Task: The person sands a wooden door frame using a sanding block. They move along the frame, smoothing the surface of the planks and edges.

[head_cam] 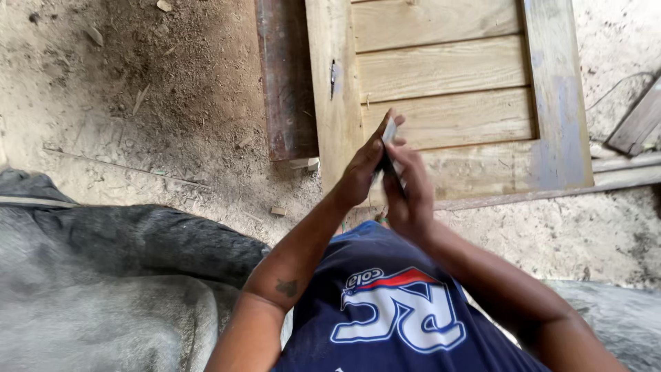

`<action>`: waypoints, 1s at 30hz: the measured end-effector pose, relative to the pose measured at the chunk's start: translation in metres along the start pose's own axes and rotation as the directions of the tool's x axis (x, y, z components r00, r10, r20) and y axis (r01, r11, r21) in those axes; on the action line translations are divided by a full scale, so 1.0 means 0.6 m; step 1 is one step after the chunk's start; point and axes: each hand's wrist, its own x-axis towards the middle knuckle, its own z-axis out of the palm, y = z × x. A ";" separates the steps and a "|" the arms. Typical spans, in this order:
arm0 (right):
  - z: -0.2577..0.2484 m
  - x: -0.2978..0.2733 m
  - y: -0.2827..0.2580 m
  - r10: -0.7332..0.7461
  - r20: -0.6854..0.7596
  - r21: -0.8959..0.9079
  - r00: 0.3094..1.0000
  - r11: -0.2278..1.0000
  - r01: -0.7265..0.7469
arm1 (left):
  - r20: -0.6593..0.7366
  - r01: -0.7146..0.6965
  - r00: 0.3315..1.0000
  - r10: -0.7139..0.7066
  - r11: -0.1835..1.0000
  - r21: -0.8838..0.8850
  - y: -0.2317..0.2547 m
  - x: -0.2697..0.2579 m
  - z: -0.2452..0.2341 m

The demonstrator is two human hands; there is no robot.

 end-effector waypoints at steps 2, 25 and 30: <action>0.031 -0.022 -0.018 -0.059 -0.029 -0.105 0.998 0.993 0.055 | -0.024 0.003 1.000 -0.005 0.997 -0.072 0.001 -0.003 -0.002; 0.077 -0.004 0.015 0.554 0.075 0.243 0.829 0.796 -0.554 | -0.450 0.152 0.885 -0.116 0.987 0.045 -0.021 -0.061 -0.016; 0.096 -0.023 0.000 0.399 0.048 0.308 0.915 0.866 -0.394 | -0.373 0.149 0.916 -0.147 0.989 -0.022 0.014 -0.084 -0.025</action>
